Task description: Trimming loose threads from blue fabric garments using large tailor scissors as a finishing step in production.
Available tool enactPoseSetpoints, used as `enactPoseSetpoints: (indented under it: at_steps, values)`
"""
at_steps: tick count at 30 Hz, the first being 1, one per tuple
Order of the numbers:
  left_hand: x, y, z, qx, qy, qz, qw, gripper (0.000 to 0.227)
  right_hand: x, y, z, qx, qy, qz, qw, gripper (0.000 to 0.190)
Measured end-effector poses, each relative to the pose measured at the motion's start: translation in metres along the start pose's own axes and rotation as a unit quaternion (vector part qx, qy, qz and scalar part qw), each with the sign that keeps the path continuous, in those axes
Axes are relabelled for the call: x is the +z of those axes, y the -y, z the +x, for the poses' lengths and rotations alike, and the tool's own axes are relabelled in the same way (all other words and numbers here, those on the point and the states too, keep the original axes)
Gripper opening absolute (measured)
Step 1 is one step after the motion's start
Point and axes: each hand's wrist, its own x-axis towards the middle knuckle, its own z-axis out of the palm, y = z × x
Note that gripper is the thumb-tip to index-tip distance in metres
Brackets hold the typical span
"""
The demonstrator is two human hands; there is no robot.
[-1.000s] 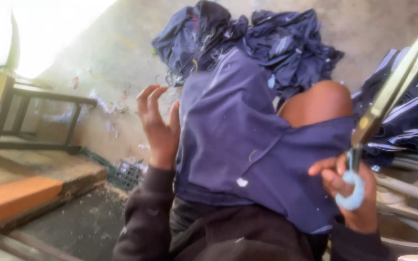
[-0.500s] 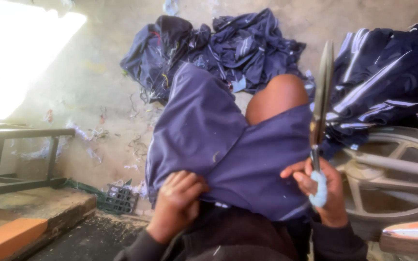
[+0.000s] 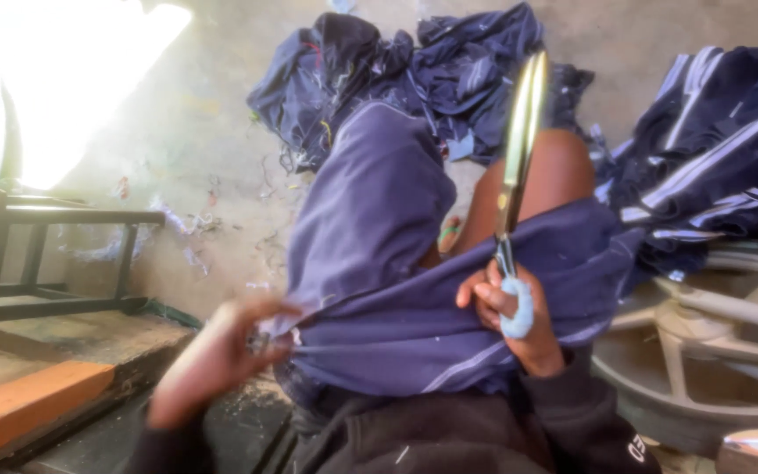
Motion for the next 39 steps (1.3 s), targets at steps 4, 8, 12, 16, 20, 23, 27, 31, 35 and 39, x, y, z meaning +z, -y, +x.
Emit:
enactPoseSetpoints:
  at_steps: [4,8,12,16,20,23,27,31,35,39]
  values:
    - [0.026,-0.020,0.125,0.082,-0.350,-0.014,0.933,0.038,-0.010,-0.020,0.006,-0.029,-0.002,0.014,0.999,0.021]
    - [0.043,0.002,0.231,0.147,-0.402,0.047,0.903,0.055,-0.014,-0.022,0.003,-0.043,-0.014,0.002,0.999,0.021]
    - [0.010,0.025,0.253,0.212,-0.528,0.069,0.820,0.016,-0.022,-0.023,0.000,-0.042,-0.028,0.006,0.999,0.021]
    - [-0.028,0.061,0.238,0.161,-0.554,-0.009,0.816,0.025,-0.030,-0.025,0.007,-0.034,-0.018,0.008,0.999,0.020]
    - [0.014,0.037,0.234,0.097,-0.390,-0.002,0.916,0.055,-0.026,-0.024,0.014,-0.023,-0.015,0.006,1.000,0.023]
    - [0.027,0.032,0.245,0.106,-0.375,0.011,0.921,0.031,-0.015,-0.014,0.012,-0.009,-0.018,-0.013,1.000,0.023]
    - [0.001,0.067,0.259,0.148,-0.540,0.051,0.827,0.018,-0.009,-0.006,0.009,0.004,-0.011,-0.033,0.999,0.023]
    - [-0.020,0.079,0.238,0.091,-0.552,-0.002,0.829,0.026,-0.010,-0.002,0.008,0.006,-0.012,-0.030,0.999,0.023]
    - [0.005,0.025,0.203,0.130,-0.493,0.030,0.860,0.002,-0.012,-0.003,0.013,0.012,-0.021,-0.042,0.999,0.024]
    - [0.040,-0.048,0.156,0.232,-0.308,-0.085,0.919,0.011,-0.010,0.000,0.011,0.018,-0.023,-0.043,0.999,0.024]
